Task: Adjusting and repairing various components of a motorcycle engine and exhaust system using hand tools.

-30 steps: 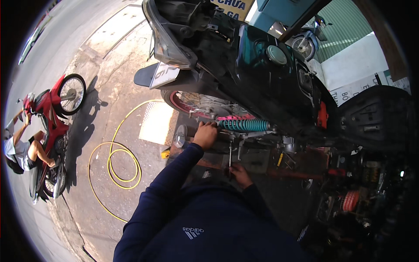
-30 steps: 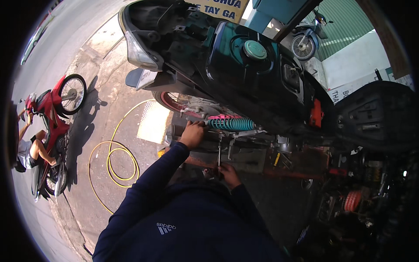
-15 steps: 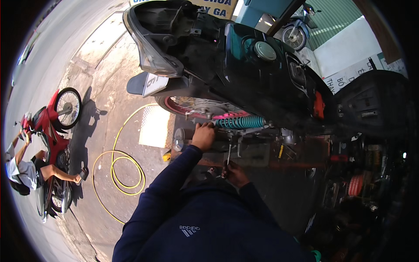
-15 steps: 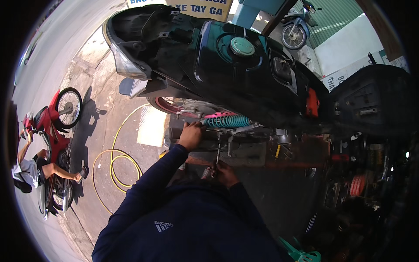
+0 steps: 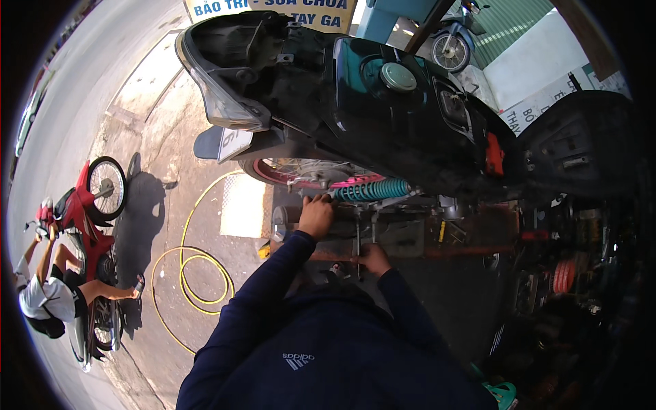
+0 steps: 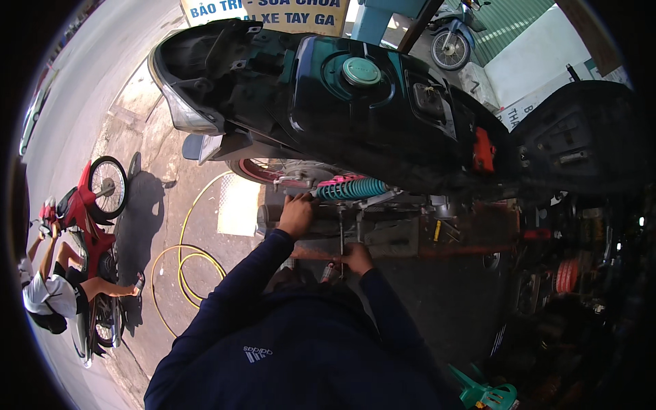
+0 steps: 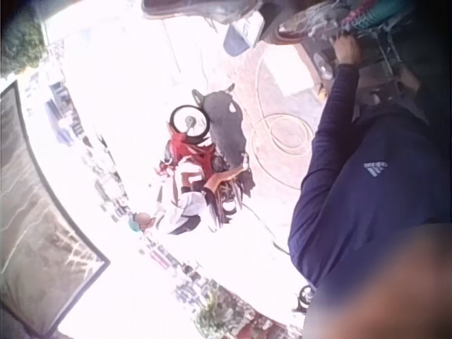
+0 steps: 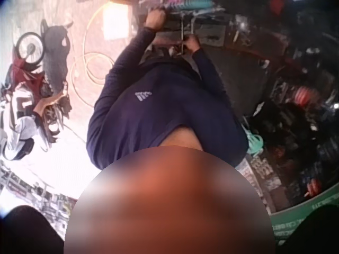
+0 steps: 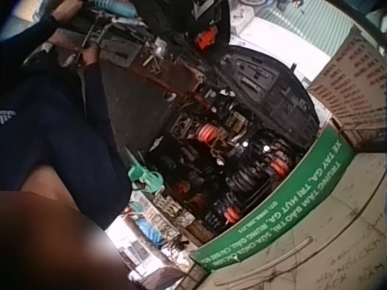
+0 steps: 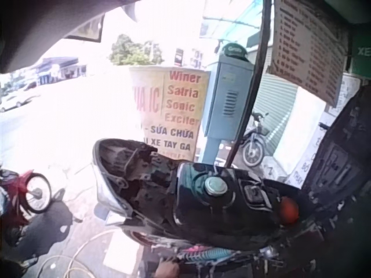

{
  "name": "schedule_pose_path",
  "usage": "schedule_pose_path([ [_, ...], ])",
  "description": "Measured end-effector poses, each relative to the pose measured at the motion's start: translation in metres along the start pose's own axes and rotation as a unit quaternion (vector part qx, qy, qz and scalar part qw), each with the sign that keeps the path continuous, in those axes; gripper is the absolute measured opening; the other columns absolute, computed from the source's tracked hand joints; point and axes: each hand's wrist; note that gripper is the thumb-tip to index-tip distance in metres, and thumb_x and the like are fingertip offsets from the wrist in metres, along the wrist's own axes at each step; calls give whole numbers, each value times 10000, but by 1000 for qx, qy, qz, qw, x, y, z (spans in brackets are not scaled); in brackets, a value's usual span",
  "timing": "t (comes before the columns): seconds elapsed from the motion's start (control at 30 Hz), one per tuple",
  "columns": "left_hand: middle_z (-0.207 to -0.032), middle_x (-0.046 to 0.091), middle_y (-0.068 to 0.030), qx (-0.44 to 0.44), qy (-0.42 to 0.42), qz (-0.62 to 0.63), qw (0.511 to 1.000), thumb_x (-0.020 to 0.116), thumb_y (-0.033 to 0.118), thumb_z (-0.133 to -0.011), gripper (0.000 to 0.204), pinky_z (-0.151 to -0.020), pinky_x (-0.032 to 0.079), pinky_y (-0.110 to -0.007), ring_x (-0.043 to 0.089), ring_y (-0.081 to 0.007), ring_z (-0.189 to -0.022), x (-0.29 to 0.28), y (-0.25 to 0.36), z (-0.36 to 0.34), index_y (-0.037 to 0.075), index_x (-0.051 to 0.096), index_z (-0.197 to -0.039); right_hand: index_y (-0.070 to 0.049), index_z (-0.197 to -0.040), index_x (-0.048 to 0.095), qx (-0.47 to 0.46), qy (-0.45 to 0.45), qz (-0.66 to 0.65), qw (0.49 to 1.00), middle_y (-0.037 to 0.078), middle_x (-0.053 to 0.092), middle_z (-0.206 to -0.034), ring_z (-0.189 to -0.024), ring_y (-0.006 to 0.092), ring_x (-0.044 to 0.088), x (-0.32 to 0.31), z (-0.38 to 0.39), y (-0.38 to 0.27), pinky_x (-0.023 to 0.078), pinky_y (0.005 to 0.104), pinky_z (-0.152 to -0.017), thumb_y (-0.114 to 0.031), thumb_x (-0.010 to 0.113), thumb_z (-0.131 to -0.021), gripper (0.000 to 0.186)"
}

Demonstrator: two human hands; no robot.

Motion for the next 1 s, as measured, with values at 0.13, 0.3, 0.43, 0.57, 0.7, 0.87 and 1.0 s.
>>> schedule_pose_path([
  [0.13,-978,591,-55,-15,13,8,1000,474,159,-818,209,-830,364,-439,544,-226,-995,2,0,0,150,644,-939,29,-987,629,-9,-103,-358,928,74,661,-913,-853,173,626,-10,-2,5,485,314,-766,-78,679,-799,222],
  [0.3,-998,589,-72,-11,6,10,1000,480,140,-812,246,-853,366,-452,542,-239,-1014,3,-1,-1,148,636,-1002,12,-1034,622,-33,-98,-279,955,57,652,-953,-911,162,609,-17,-1,4,472,313,-816,-86,648,-828,230],
  [0.43,-984,591,-61,-17,-5,7,1000,490,140,-806,186,-843,367,-443,542,-236,-997,0,-1,-2,132,634,-923,8,-1027,627,-31,-120,-261,957,48,650,-938,-880,141,591,-18,3,0,463,307,-784,-136,658,-831,245],
  [0.57,-992,584,-84,-21,-11,11,1000,489,121,-805,291,-865,370,-445,537,-247,-1028,-2,-1,-2,134,630,-1059,-3,-1008,630,-28,-187,-335,923,28,638,-864,-773,113,579,-20,3,3,458,276,-685,-191,673,-832,261],
  [0.7,-986,582,-81,-28,-22,2,999,489,115,-800,294,-850,374,-434,537,-246,-1020,-1,0,-3,128,627,-1059,-21,-1005,626,-37,-157,-258,953,11,621,-841,-724,95,562,-20,2,5,439,251,-608,-198,664,-845,241],
  [0.87,-991,583,-82,-25,-21,10,999,484,110,-797,306,-846,373,-429,534,-246,-1024,0,-1,-2,129,623,-1068,-33,-951,632,81,-195,-417,884,3,603,-777,-654,77,534,-18,9,-1,419,246,-548,-172,675,-827,191],
  [1.0,-995,584,-88,-16,-2,23,1000,485,120,-795,314,-846,370,-427,529,-249,-1020,0,-3,0,130,626,-1076,-45,-973,629,31,-145,-315,938,-10,603,-796,-659,70,536,-20,11,-10,427,243,-556,-170,678,-828,197],
])
Point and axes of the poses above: each hand's wrist, its own z-axis away from the middle knuckle, its own x-axis out of the palm, y = z × x
